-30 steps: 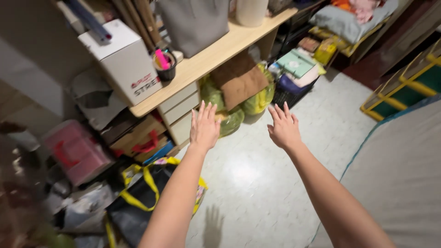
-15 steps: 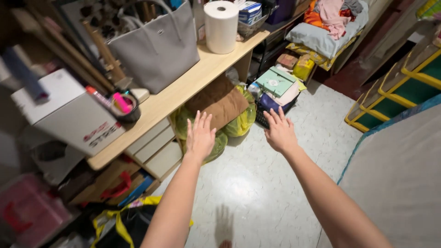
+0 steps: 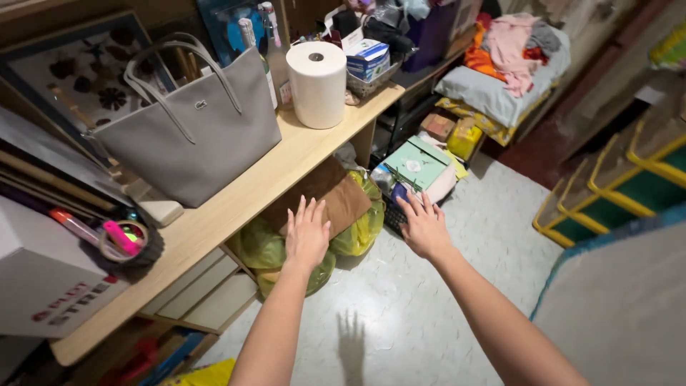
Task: The person organizes several items including a bag, a cushion, and a towel, then uses scissors to cut a tag from the towel.
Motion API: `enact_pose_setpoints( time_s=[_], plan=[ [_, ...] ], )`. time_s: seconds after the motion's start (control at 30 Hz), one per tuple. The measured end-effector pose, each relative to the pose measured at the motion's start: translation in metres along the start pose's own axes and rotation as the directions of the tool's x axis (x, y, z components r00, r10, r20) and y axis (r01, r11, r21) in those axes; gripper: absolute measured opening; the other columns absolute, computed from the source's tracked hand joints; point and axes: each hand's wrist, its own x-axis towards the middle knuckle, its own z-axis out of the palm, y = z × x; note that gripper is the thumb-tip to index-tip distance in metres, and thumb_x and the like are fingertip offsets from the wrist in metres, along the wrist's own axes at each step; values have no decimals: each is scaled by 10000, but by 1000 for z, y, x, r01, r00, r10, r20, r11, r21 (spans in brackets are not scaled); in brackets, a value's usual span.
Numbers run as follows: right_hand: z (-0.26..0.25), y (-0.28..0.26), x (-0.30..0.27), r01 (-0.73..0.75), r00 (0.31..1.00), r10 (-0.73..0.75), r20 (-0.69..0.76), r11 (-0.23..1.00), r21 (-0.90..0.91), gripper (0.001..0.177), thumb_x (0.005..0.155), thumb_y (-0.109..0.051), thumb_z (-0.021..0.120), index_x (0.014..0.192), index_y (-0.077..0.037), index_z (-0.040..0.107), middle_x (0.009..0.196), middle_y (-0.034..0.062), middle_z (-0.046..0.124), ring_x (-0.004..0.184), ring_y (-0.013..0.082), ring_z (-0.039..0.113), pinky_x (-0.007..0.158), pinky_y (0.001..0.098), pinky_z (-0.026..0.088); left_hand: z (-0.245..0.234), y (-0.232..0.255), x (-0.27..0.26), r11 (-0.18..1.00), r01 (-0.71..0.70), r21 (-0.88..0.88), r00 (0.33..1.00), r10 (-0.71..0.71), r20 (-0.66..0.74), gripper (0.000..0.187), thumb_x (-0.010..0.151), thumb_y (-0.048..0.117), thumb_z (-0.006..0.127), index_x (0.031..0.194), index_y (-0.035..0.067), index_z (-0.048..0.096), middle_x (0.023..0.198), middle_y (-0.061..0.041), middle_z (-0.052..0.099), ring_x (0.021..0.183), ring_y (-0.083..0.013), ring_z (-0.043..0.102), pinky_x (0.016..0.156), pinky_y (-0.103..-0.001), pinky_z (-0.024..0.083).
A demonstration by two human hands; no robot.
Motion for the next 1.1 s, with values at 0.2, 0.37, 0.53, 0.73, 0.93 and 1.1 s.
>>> enact_pose_setpoints(
  time_s=[0.2, 0.37, 0.53, 0.73, 0.93, 1.1],
  plan=[
    [12, 54, 85, 147, 989, -147, 9, 988, -49, 711, 878, -265, 663, 1527, -254, 373, 1645, 38, 306, 1543, 332, 193, 1179, 567, 255, 31, 16, 52, 989, 137, 48, 988, -140, 60, 580, 998, 326, 522, 1528, 129, 393, 1612, -102, 356, 1549, -291, 168, 1235, -546, 140],
    [41, 67, 142, 254, 967, -253, 16, 966, -51, 688, 884, -251, 642, 1523, -236, 387, 1650, 63, 289, 1547, 339, 175, 1159, 576, 269, 67, 8, 73, 979, 199, 50, 978, -201, 50, 589, 987, 313, 530, 1531, 136, 390, 1605, -82, 367, 1542, -277, 193, 1239, -518, 170],
    [86, 57, 191, 374, 927, -373, 21, 925, -63, 676, 874, -241, 626, 1517, -214, 417, 1654, 82, 294, 1552, 342, 185, 1173, 560, 273, 103, -25, 70, 956, 287, 58, 954, -291, 77, 561, 997, 309, 525, 1517, 138, 402, 1594, -72, 388, 1529, -270, 230, 1234, -495, 201],
    [151, 50, 253, 477, 878, -476, 51, 879, -3, 648, 893, -265, 617, 1509, -213, 421, 1652, 98, 291, 1548, 352, 184, 1168, 566, 263, 150, -75, 82, 917, 389, 81, 914, -396, 91, 565, 992, 294, 529, 1516, 126, 404, 1575, -80, 406, 1503, -272, 282, 1215, -476, 241],
    [247, 63, 327, 511, 849, -507, 148, 860, 13, 698, 900, -297, 615, 1543, -222, 355, 1659, 106, 255, 1551, 353, 164, 1160, 570, 259, 223, -130, 91, 848, 519, 108, 848, -527, 56, 600, 915, 172, 544, 1504, 166, 431, 1564, -90, 425, 1455, -289, 360, 1165, -456, 329],
    [350, 80, 372, 602, 793, -595, 134, 798, -16, 743, 882, -348, 627, 1543, -199, 322, 1625, 152, 269, 1497, 381, 205, 1125, 592, 279, 300, -172, 89, 725, 688, 42, 723, -689, 60, 667, 867, 13, 532, 1493, 240, 487, 1529, -128, 462, 1365, -334, 460, 1122, -422, 418]
  ],
)
